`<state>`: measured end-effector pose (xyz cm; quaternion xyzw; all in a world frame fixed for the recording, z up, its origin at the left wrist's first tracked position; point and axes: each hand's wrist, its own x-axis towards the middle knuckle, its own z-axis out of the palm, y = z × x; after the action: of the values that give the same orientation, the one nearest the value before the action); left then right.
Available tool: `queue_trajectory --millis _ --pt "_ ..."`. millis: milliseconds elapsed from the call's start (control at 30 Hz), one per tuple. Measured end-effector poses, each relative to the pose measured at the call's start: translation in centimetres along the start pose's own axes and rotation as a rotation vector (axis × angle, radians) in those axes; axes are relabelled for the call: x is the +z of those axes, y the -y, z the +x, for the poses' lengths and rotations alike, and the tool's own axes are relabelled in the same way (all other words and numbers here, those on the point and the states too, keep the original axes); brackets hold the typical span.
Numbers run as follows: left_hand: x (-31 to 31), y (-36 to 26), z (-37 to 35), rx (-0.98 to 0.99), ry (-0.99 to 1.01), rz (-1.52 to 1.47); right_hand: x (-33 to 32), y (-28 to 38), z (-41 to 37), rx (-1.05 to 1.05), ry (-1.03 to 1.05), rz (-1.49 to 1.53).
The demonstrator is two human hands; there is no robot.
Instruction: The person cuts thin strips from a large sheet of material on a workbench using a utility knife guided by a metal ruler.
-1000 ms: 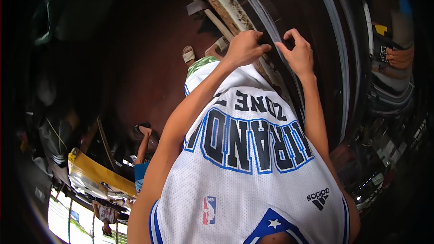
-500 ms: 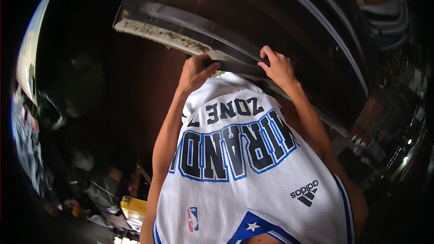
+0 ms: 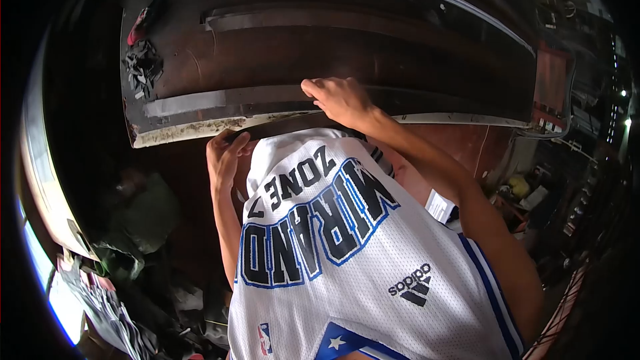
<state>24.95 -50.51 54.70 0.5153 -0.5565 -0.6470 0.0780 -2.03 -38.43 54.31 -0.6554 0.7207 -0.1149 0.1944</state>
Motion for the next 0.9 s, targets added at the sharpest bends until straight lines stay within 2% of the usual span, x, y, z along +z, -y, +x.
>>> queue_trajectory --millis 167,267,400,467,500,600,667,733,800,900 --pt "-3.6 0.5 0.1 -0.029 -0.048 -0.003 0.3 0.3 -0.2 -0.022 -0.049 -0.076" --pt "-5.8 0.1 -0.6 -0.020 -0.119 -0.014 0.9 -0.3 -0.4 -0.099 -0.165 -0.017" --pt "-9.3 -0.6 -1.9 0.021 -0.161 0.057 0.1 0.0 -0.9 -0.052 -0.152 0.049" --pt "-9.4 -1.9 -2.8 0.069 -0.122 0.079 -1.1 1.2 -1.6 -0.226 -0.510 -0.026" --pt "-9.4 -2.3 -3.2 0.105 -0.080 0.045 -0.3 1.9 -2.3 -0.182 -0.431 0.114" --pt "-9.1 -3.6 -4.3 0.173 -0.008 0.002 0.4 5.3 -2.4 -0.325 -0.465 0.288" --pt "-10.2 -2.9 -4.0 0.212 -0.039 -0.052 2.0 6.7 -0.9 -0.351 -0.279 0.278" --pt "-10.8 -2.9 -4.2 0.248 -0.083 -0.063 3.5 6.8 -0.1 -0.313 -0.250 0.234" --pt "-12.1 -3.0 -4.4 0.278 -0.105 -0.069 4.5 6.3 0.5 -0.224 -0.108 0.317" --pt "-14.3 -3.8 -5.2 0.334 -0.103 -0.102 5.8 4.1 0.8 -0.168 -0.125 0.248"
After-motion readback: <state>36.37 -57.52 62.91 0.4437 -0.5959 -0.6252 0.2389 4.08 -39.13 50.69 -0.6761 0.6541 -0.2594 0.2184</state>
